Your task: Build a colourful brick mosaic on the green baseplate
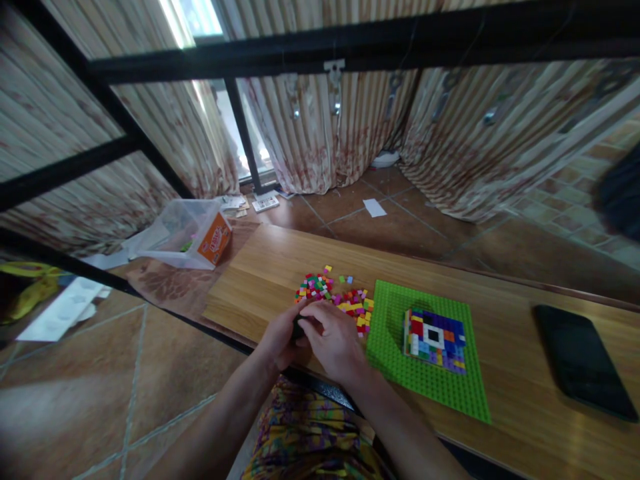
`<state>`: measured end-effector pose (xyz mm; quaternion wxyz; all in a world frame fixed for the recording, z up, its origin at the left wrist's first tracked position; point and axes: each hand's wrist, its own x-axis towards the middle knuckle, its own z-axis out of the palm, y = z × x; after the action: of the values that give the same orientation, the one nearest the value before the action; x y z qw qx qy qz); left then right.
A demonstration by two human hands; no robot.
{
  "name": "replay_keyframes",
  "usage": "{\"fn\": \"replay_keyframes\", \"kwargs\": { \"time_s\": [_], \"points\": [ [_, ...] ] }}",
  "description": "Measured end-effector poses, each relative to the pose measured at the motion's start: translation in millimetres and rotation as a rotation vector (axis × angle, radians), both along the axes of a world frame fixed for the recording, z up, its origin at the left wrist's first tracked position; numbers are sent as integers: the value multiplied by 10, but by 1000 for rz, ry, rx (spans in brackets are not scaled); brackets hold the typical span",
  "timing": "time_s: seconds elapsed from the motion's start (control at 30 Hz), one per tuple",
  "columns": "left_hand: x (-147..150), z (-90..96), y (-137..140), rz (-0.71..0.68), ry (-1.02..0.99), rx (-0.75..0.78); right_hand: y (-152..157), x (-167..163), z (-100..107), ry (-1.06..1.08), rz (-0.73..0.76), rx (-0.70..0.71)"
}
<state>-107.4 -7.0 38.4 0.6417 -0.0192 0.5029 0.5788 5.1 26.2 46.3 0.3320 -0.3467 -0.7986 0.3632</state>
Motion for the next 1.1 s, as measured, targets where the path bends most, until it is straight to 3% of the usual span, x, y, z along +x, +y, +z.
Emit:
{"fn": "replay_keyframes", "kwargs": {
  "time_s": [0.13,0.23,0.37,0.67,1.1],
  "points": [
    [-94,33,-32,-54,-150,22,243,-23,-77,43,-73,53],
    [-167,22,-64,-49,-169,24,549,-43,-194,-151,-162,108],
    [-235,-26,-111,-22,-159,22,816,-111,-309,-437,-146,155],
    [-332,-61,-153,52,-102,-21,907,-82,-283,-557,-53,153],
    [-310,-71,-151,30,-105,-18,1010,-14,-241,-635,11,84]
  ]
}}
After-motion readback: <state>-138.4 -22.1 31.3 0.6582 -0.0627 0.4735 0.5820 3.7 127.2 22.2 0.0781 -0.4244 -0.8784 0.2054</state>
